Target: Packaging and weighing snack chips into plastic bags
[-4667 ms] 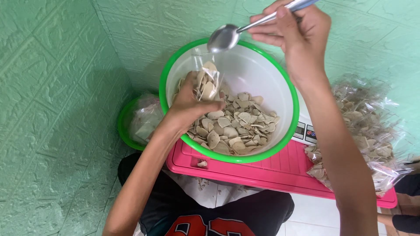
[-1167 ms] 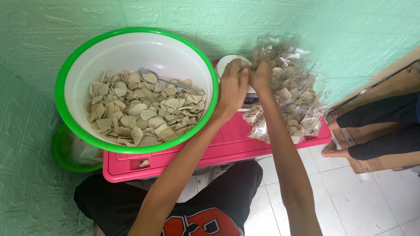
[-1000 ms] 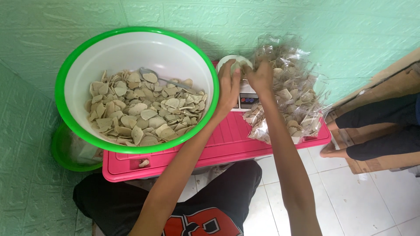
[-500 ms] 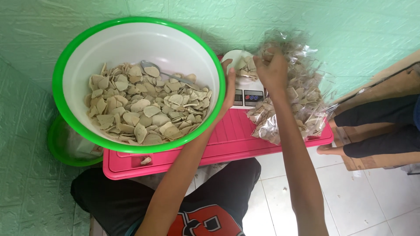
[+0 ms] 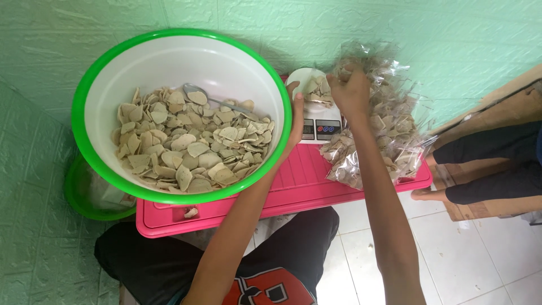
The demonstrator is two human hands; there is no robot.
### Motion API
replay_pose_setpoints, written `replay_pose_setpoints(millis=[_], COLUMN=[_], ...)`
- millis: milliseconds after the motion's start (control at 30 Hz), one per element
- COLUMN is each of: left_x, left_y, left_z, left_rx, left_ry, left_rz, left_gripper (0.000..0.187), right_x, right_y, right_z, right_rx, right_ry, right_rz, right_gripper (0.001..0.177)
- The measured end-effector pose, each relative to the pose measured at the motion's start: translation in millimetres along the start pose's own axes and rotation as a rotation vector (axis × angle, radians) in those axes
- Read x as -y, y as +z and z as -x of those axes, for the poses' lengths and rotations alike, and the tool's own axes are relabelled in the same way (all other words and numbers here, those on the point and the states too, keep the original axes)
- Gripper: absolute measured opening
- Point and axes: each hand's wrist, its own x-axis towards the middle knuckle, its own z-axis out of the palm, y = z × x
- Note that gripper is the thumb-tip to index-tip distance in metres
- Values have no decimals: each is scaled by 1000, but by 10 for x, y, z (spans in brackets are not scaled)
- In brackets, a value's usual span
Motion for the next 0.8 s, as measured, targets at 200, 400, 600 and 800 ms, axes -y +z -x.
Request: replay_pose_setpoints(millis=[200, 400, 600, 800], left_x=[-46, -72, -71, -84], left_y=[-75, -96, -190, -267], left_z=[-41, -104, -101, -130], left_rx=[-49, -93, -136, -184], left_ry=[96, 186, 274, 364], left_rz=[-82, -164, -246, -330], left_gripper=[37, 38, 38, 39], right_x=[-95, -230, -253, -296], right_y=[86, 145, 173, 213], right_z=[-47, -123, -135, -129], right_rx=[-36, -44, -41, -26], right_ry=[-53, -45, -82, -81], right_rz=[-31, 10, -17, 44], right_gripper=[53, 53, 53, 54])
